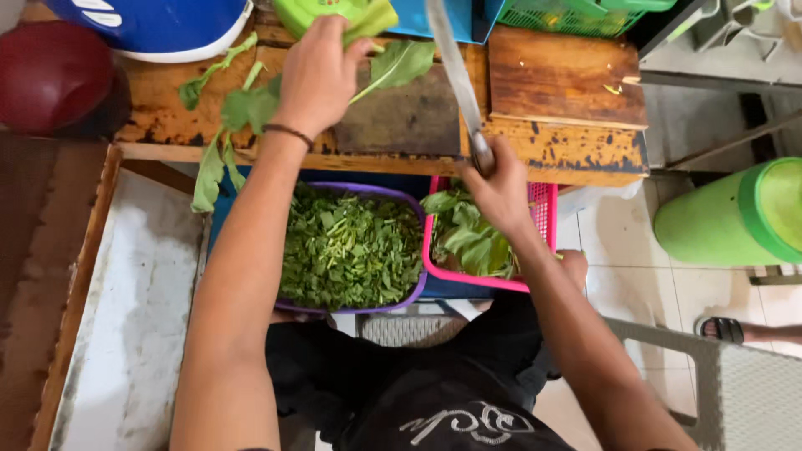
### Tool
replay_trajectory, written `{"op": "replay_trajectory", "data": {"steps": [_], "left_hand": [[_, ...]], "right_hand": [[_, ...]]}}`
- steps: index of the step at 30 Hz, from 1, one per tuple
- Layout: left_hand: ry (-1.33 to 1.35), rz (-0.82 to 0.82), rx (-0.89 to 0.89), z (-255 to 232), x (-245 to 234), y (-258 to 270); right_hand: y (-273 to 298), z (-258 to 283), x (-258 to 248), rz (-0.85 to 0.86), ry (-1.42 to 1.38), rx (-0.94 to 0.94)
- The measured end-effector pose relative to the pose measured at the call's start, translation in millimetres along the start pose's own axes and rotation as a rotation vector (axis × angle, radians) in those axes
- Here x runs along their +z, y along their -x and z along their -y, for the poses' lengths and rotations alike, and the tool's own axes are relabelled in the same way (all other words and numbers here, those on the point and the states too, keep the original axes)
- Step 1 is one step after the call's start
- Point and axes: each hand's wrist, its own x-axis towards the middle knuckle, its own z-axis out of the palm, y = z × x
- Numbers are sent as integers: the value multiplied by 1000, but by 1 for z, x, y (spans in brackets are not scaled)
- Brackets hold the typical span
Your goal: The person sorts through green leafy vegetables in a pink basket, trims the stalks using a knife on a wooden board, and places the cut pieces into a blue basket.
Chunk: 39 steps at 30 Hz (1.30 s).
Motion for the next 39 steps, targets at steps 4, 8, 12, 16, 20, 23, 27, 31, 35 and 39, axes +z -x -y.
{"op": "replay_trajectory", "data": {"steps": [4, 8, 12, 16, 20, 23, 27, 31, 35, 39], "left_hand": [[422, -119, -243, 10, -29, 18], [872, -319, -381, -16, -39, 51], [1323, -363, -440, -13, 1, 80], [1485, -226, -518, -35, 3, 97], [1807, -222, -479, -32, 13, 120], [2221, -200, -424, -27, 29, 139], [2511, -277, -313, -21, 45, 158], [2661, -330, -181, -28, 45, 164], [2565, -361, -186, -31, 48, 159], [2169, -416, -295, -28, 53, 139]], "right_hand": [[-67, 24, 38, 87, 70, -240], [-73, 77, 69, 152, -132, -290], [-65, 109, 86, 110, -536, -307], [-68, 128, 81, 140, -504, -430], [-89, 107, 97, 289, -548, -376], [-114, 69, 117, 277, -174, -420], [-131, 46, 134, 290, 382, -551], [-139, 35, 147, 298, 654, -617], [-135, 34, 140, 320, 684, -720], [-109, 78, 108, 263, 405, -632]]}}
